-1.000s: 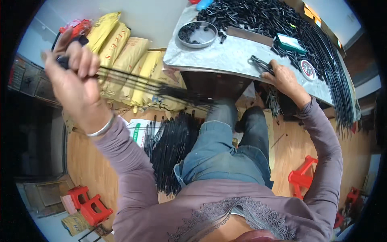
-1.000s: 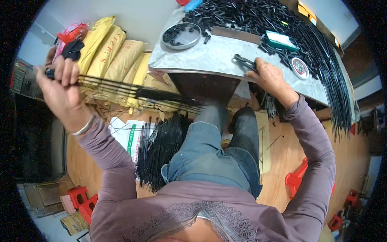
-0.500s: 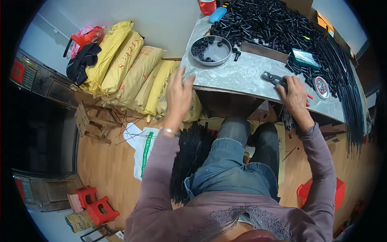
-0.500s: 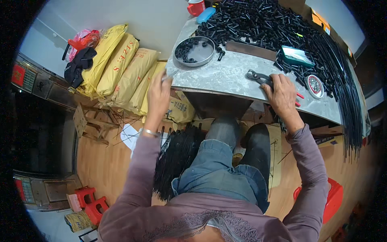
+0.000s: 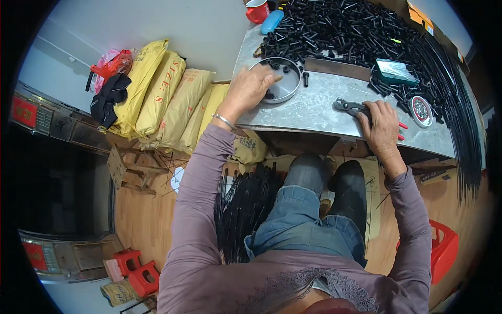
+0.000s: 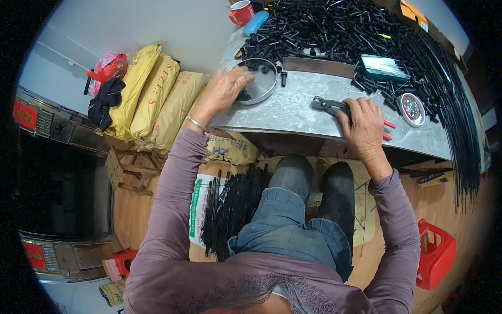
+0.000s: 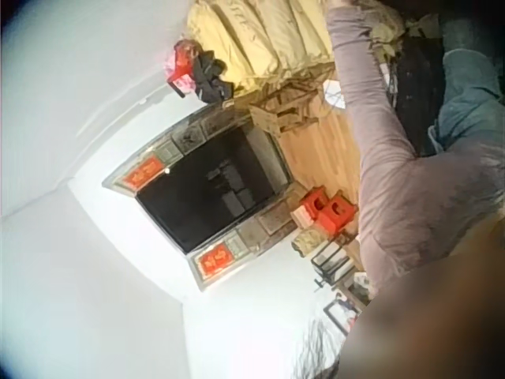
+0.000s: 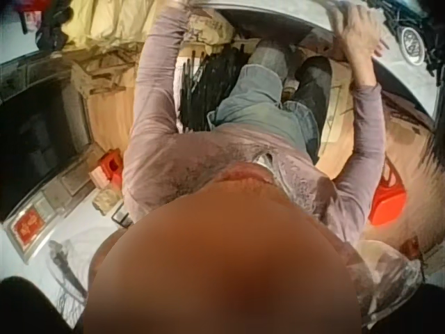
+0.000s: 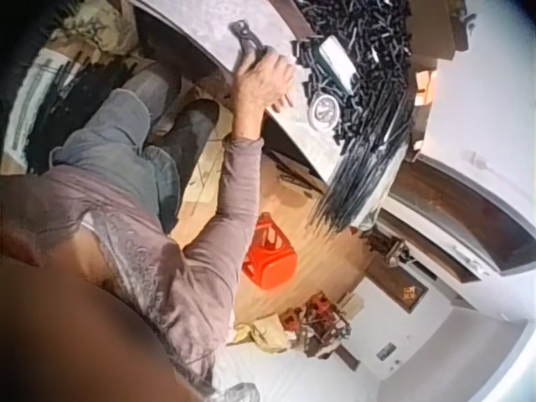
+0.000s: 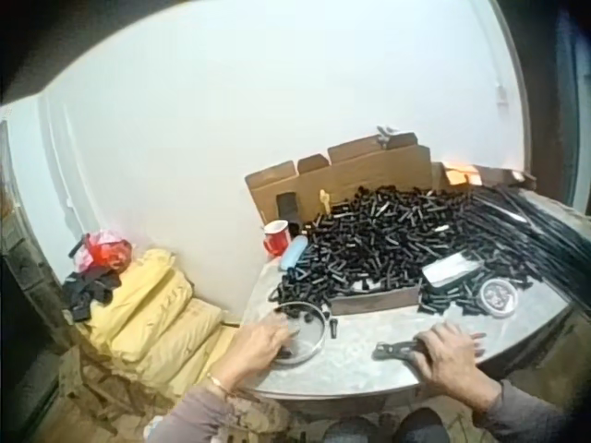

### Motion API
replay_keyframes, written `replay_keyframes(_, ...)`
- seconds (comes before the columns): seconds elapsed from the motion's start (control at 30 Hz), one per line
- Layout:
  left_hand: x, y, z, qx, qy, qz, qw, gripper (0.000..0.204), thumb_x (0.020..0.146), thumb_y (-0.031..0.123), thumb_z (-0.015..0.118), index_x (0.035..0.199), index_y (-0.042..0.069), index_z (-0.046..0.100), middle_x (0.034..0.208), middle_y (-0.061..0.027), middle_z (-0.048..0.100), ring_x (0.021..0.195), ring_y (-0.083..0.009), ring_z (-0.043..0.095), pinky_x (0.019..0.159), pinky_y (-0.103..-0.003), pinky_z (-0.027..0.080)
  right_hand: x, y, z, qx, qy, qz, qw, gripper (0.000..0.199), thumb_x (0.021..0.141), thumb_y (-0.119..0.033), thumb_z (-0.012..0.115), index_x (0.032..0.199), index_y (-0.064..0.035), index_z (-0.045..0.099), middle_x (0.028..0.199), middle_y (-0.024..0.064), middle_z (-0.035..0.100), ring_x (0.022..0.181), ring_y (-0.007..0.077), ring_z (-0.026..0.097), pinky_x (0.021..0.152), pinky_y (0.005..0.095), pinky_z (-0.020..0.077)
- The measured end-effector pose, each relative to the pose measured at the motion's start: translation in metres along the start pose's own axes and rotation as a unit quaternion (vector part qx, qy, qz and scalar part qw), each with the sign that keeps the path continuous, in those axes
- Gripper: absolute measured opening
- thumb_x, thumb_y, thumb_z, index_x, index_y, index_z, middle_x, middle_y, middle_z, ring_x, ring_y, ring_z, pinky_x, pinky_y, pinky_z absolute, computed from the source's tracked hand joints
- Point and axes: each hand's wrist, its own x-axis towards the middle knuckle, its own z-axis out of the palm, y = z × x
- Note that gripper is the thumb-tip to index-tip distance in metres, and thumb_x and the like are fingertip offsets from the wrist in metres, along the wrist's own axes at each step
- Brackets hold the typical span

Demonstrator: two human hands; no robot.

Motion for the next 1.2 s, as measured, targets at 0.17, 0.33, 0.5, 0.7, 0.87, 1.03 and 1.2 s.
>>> replay_keyframes(0.17,0.0,0.006,0.011,-0.017,0.107,0.012,0.994,0.036,0.098,0.035,0.043,0.115,0.011,0.064,0.13,-0.0151,0.054,0.119,-0.0345,0.049,0.102,-0.04,0.036,0.003,-0.001,0.0,0.011,0.016,-0.006,1.0,0.025,0.079,-0.019,0.066,0.099,-0.0046,0.06,0.086,0.0101,0.054,0.083,0.0293,0.052,0.072,0.038,0.0398)
replay_keyframes(0.33,0.011,0.035,0.001,-0.117,0.022,0.008,0.993,0.032,0.095,0.029,0.05,0.105,0.004,0.067,0.106,-0.0133,0.067,0.1,-0.0299,0.062,0.09,-0.037,0.047,0.001,0.002,0.001,0.011,0.013,0.008,1.0,0.025,0.079,-0.02,0.066,0.098,-0.0044,0.06,0.086,0.0103,0.055,0.082,0.0295,0.052,0.072,0.0382,0.0401)
replay_keyframes(0.5,0.0,0.021,0.004,-0.123,0.229,0.057,0.964,0.021,0.089,0.022,0.055,0.093,0.008,0.07,0.092,-0.0132,0.067,0.086,-0.0333,0.063,0.072,-0.04,0.05,0.002,0.0,0.002,0.018,0.012,0.008,1.0,0.025,0.079,-0.02,0.067,0.098,-0.0042,0.06,0.086,0.0107,0.055,0.082,0.0298,0.053,0.073,0.0384,0.0404)
replay_keyframes(0.7,-0.046,-0.006,-0.012,-0.061,0.325,-0.081,0.94,0.019,0.087,0.017,0.061,0.091,0.0,0.069,0.079,-0.0124,0.067,0.068,-0.0224,0.064,0.062,-0.033,0.048,0.001,0.001,0.003,0.017,0.011,0.009,1.0,0.025,0.08,-0.02,0.066,0.098,-0.0041,0.06,0.087,0.0104,0.056,0.084,0.0299,0.053,0.073,0.0385,0.0408)
replay_keyframes(0.87,-0.064,-0.017,-0.008,-0.082,0.323,-0.105,0.937,0.013,0.08,0.016,0.068,0.08,0.003,0.07,0.075,-0.0119,0.064,0.069,-0.0285,0.06,0.064,-0.037,0.047,0.001,0.001,0.004,0.013,0.011,0.008,1.0,0.024,0.08,-0.02,0.066,0.098,-0.0042,0.06,0.085,0.0103,0.056,0.083,0.0298,0.053,0.073,0.0386,0.0406)
replay_keyframes(1.03,-0.051,-0.006,-0.007,0.007,0.272,-0.022,0.962,0.013,0.084,0.01,0.061,0.091,0.004,0.069,0.086,-0.0113,0.066,0.083,-0.0263,0.061,0.075,-0.035,0.047,0.001,0.001,0.005,0.006,0.005,0.012,1.0,0.024,0.081,-0.02,0.066,0.098,-0.0041,0.061,0.085,0.0101,0.056,0.083,0.0293,0.053,0.074,0.0388,0.0403)
replay_keyframes(1.2,-0.046,-0.01,0.002,-0.019,0.326,-0.039,0.944,0.015,0.082,0.008,0.059,0.093,0.007,0.069,0.089,-0.0102,0.065,0.087,-0.0276,0.059,0.078,-0.037,0.045,0.002,0.001,0.006,0.009,-0.001,0.022,1.0,0.024,0.082,-0.021,0.065,0.099,-0.0042,0.061,0.086,0.0098,0.056,0.085,0.0286,0.053,0.074,0.038,0.0401)
